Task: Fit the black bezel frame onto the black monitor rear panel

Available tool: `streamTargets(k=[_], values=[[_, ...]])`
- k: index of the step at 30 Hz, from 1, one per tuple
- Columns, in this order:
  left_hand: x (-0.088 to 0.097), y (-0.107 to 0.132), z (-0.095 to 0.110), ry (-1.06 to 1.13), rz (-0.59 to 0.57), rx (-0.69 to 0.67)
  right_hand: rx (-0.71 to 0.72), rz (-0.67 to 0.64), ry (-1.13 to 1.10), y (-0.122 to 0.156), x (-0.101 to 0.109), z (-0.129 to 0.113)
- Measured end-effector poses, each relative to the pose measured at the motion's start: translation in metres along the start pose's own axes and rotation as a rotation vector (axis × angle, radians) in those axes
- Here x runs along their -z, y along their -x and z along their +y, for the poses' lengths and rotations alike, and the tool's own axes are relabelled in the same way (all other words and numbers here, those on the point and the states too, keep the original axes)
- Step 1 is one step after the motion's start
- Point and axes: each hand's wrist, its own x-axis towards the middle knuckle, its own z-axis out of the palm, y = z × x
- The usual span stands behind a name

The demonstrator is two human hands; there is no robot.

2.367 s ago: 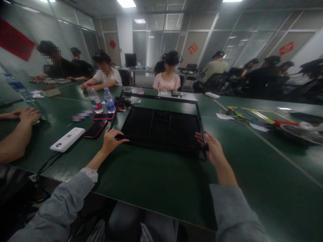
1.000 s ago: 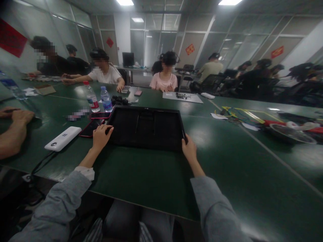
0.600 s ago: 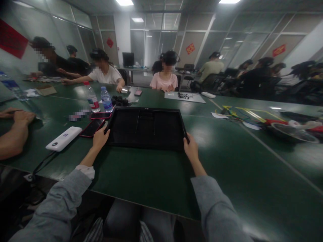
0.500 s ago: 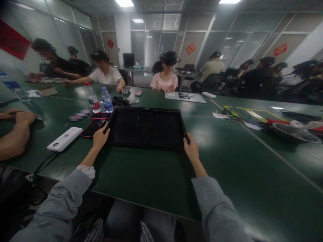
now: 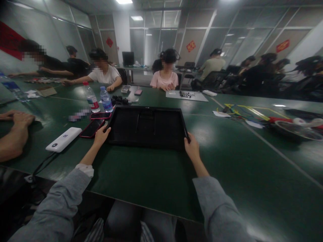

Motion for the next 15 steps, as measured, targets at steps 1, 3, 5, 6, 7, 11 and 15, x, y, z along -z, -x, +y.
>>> streamTargets(k=[1, 3, 5, 6, 7, 11, 15], values=[[-0.0003, -0.0009, -0.0012, 0.013, -0.001, -0.004, 0.006, 0.000, -0.008, 0.0000, -0.0004, 0.0003], [-0.0002, -0.0019, -0.0029, 0.034, -0.009, -0.015, 0.013, -0.002, -0.026, 0.0001, -0.0011, 0.0008], [0.0004, -0.0021, -0.0036, 0.045, -0.018, -0.024, 0.006, -0.014, -0.032, 0.0005, -0.0016, 0.0012], [0.0008, -0.0021, -0.0037, 0.047, -0.021, -0.029, 0.000, -0.023, -0.029, 0.0008, -0.0018, 0.0014], [0.0013, -0.0020, -0.0038, 0.047, -0.022, -0.033, -0.006, -0.030, -0.025, 0.0010, -0.0019, 0.0015], [0.0020, -0.0021, -0.0046, 0.038, -0.016, -0.041, -0.025, -0.026, -0.030, 0.0018, -0.0026, 0.0018], [0.0025, -0.0012, -0.0056, 0.005, -0.009, -0.029, -0.029, -0.004, -0.038, 0.0017, -0.0029, 0.0022]])
